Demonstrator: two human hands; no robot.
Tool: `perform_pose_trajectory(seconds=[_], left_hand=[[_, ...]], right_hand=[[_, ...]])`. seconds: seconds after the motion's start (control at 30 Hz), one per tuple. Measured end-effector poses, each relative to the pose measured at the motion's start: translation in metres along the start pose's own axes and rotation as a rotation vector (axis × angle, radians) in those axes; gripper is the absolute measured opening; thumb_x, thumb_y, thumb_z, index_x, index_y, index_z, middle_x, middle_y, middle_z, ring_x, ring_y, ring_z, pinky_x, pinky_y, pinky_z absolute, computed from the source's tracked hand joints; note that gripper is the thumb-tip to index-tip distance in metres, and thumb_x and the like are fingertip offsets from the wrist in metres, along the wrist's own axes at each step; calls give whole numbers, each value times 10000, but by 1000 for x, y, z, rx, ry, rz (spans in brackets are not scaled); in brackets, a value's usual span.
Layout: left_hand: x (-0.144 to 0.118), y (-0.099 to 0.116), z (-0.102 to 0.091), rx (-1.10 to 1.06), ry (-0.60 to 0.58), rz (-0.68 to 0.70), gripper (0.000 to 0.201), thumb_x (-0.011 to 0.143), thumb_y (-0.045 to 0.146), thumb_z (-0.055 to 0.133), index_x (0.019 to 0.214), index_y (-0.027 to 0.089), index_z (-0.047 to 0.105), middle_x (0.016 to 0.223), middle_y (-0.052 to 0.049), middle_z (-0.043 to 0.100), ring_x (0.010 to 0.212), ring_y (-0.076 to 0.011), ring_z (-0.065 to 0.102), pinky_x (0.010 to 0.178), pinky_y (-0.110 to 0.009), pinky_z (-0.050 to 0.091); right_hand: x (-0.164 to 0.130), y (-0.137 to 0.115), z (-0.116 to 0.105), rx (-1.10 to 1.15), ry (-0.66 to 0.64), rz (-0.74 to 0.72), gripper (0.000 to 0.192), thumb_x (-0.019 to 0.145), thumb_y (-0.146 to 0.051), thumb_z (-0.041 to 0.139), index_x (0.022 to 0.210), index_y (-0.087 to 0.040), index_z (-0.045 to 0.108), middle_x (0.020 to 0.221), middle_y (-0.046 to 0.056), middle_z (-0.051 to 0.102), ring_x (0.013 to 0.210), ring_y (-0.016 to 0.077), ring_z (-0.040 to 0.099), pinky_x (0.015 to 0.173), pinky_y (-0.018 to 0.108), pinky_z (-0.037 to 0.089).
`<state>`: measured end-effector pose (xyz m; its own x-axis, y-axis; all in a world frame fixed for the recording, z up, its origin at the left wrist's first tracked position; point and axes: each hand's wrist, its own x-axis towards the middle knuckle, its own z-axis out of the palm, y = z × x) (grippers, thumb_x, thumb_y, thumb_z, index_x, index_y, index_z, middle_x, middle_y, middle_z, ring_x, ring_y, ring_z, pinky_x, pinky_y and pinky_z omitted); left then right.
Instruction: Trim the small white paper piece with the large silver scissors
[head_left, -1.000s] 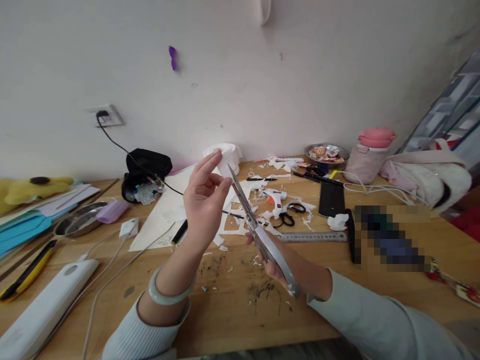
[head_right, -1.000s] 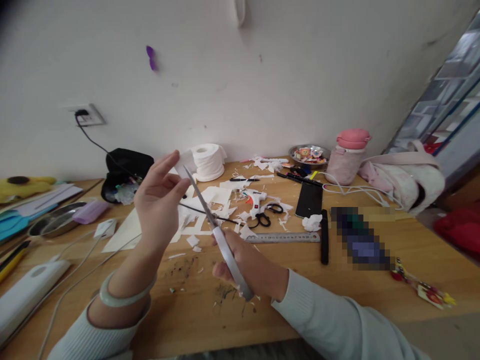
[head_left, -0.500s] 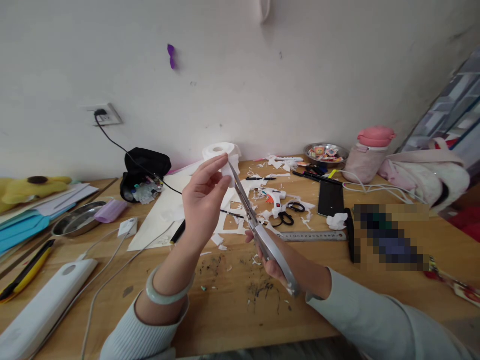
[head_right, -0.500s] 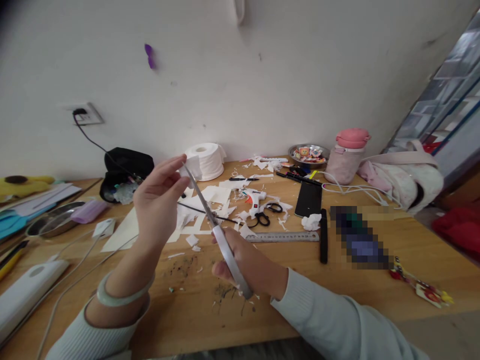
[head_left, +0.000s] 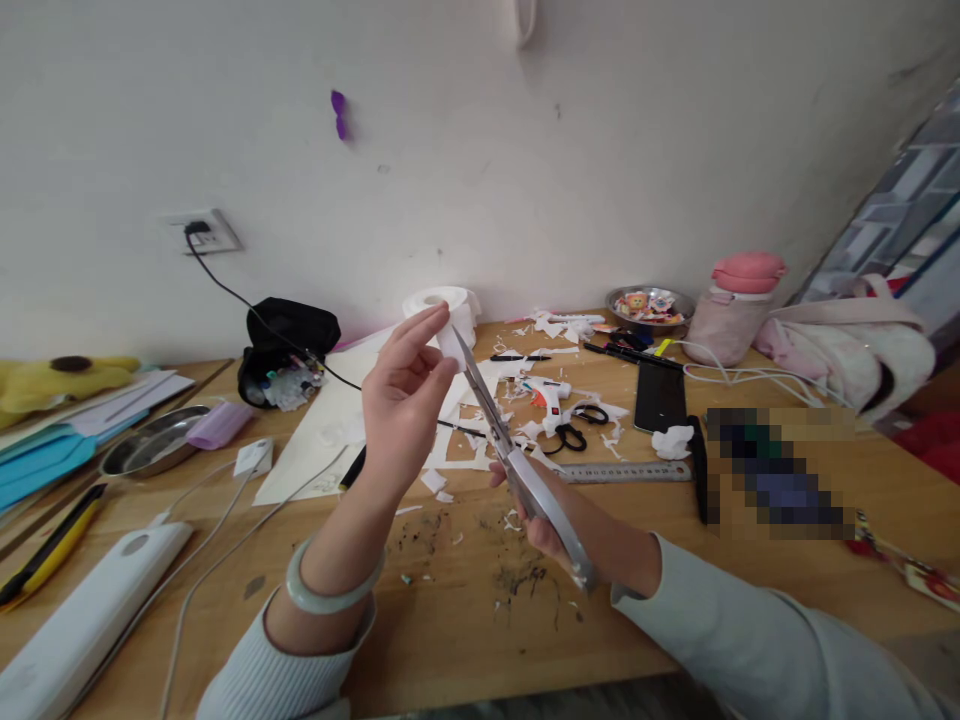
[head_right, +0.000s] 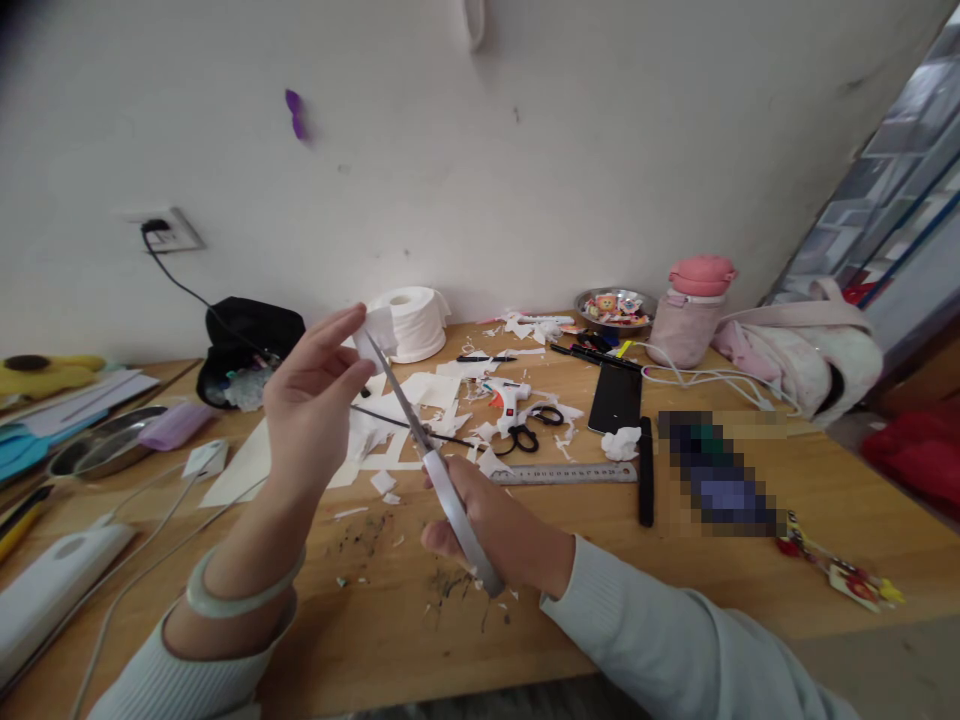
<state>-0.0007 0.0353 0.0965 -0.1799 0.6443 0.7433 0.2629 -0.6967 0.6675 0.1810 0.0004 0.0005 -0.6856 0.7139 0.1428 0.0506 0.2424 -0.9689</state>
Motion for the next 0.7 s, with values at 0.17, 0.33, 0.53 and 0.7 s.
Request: perform_pose_trajectory(seconds=[0.17, 0.33, 0.53, 0.7], left_hand=[[1, 5, -1, -4, -5, -24, 379, 735, 126, 634, 1076, 292, 649, 1235, -28, 569, 681, -75, 530, 641, -240, 499], [4, 8, -5, -11, -34, -90, 415, 698, 115, 660, 1080, 274, 648, 1256, -43, 563, 665, -64, 545, 647, -234, 505], [12, 7, -11, -45, -56, -214, 387, 660, 108, 678, 1025, 238, 674, 1217, -65, 597, 641, -64, 542, 614, -228, 497], [16, 2, -16, -127, -47, -272, 414, 651, 93, 674, 1035, 249, 676, 1181, -49, 622, 635, -58, 515, 592, -211, 472]], right_hand=[[1, -7, 1, -45, 4, -25, 591, 778, -624, 458, 1193, -205, 420, 801, 3, 456, 626, 98, 380, 576, 255, 387], [1, -9, 0, -47, -5, -103, 649, 770, -682, 391, 1201, -197, 396, 810, 6, 442, 629, 97, 362, 584, 257, 383], [-1, -6, -4, -119, -16, -84, 565, 810, -627, 386, 1203, -222, 401, 859, 22, 470, 679, 115, 413, 649, 279, 406], [-2, -8, -3, -101, -40, -38, 570, 806, -625, 394, 1212, -224, 394, 793, 6, 452, 663, 118, 408, 614, 269, 405]])
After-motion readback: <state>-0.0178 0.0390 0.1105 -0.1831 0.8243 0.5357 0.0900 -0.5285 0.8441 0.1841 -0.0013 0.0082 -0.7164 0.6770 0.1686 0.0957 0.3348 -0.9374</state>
